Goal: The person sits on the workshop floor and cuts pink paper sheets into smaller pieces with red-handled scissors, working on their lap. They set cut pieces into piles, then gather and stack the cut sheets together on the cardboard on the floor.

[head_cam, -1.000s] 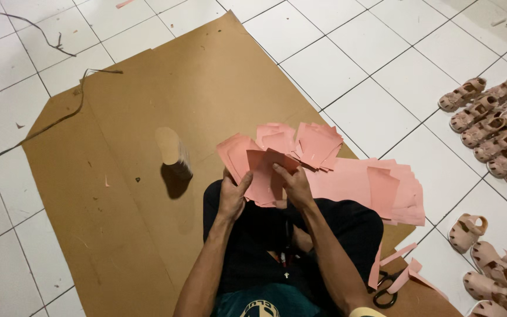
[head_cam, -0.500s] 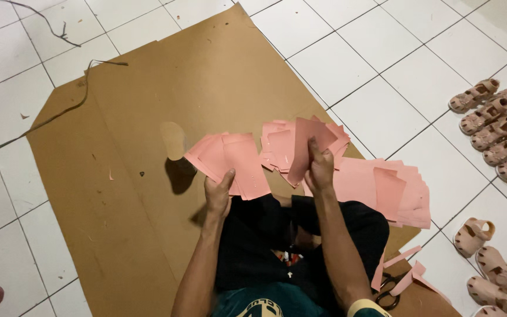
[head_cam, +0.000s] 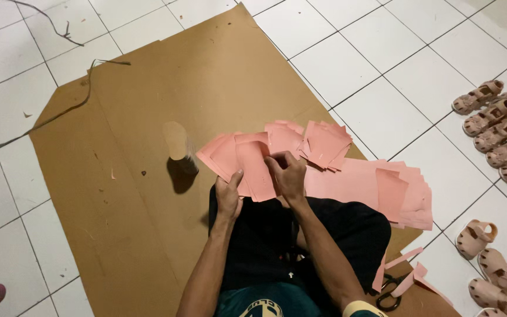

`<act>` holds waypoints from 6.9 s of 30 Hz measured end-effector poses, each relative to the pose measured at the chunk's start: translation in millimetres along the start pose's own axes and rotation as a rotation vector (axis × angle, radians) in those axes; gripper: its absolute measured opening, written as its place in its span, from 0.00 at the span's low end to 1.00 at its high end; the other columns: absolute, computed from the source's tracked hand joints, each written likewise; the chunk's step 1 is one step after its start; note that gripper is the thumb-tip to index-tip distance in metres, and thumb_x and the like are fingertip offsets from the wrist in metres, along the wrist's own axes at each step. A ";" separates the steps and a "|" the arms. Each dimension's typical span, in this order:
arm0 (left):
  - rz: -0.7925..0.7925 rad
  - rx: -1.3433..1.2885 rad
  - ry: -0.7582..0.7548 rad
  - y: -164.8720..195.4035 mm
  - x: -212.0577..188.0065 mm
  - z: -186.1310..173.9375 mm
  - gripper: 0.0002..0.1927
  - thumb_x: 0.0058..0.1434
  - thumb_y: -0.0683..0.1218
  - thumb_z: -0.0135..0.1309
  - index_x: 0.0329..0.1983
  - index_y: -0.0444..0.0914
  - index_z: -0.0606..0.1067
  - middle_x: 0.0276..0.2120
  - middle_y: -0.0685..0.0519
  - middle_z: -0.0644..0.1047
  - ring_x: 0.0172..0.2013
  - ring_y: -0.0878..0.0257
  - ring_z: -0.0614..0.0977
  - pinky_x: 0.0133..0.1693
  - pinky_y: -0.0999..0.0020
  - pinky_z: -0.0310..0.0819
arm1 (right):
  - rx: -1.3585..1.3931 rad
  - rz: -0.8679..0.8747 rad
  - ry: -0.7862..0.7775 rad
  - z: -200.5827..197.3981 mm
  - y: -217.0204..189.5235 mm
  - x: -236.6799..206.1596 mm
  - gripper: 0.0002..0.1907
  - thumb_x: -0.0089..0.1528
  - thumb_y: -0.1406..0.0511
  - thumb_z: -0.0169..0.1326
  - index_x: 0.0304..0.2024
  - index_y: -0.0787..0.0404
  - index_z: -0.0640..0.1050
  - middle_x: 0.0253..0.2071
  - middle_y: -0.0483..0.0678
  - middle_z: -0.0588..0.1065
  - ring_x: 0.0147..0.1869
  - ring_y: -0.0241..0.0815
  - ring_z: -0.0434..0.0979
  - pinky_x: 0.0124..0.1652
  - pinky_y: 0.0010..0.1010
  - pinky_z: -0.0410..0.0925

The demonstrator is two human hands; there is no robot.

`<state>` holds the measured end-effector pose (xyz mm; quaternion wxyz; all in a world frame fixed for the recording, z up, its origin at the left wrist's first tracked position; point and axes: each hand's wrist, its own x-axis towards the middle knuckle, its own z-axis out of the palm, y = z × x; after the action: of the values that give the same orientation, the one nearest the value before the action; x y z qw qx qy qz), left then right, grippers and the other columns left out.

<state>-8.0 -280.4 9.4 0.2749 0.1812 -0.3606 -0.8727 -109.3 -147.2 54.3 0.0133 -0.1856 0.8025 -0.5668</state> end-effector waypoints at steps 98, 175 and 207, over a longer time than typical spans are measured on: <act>-0.114 0.056 -0.015 -10.6 -4.9 5.5 0.25 0.73 0.57 0.45 0.48 0.29 0.74 0.41 0.50 0.79 0.39 0.68 0.80 0.44 0.72 0.77 | 0.520 0.268 -0.132 -6.3 12.2 0.8 0.07 0.61 0.68 0.64 0.36 0.67 0.81 0.29 0.42 0.78 0.31 0.26 0.72 0.32 0.18 0.67; 0.078 0.208 0.344 95.6 -66.2 -71.4 0.18 0.73 0.43 0.48 0.58 0.23 0.69 0.51 0.41 0.76 0.48 0.57 0.80 0.48 0.65 0.79 | 0.426 0.268 0.247 -57.4 74.9 100.6 0.20 0.67 0.56 0.63 0.47 0.69 0.80 0.43 0.54 0.77 0.43 0.42 0.72 0.43 0.33 0.68; -0.214 0.947 -0.784 -205.0 -100.0 208.7 0.35 0.69 0.60 0.45 0.67 0.27 0.61 0.63 0.31 0.68 0.64 0.43 0.72 0.62 0.54 0.66 | 0.466 0.322 0.595 -317.6 159.9 -64.5 0.33 0.61 0.69 0.58 0.67 0.69 0.64 0.48 0.55 0.80 0.51 0.40 0.82 0.48 0.25 0.75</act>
<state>-108.6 11.8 12.4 -0.0769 -0.0152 -0.7623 -0.6425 -168.1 206.5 9.3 -0.0890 0.1224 0.6404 -0.7530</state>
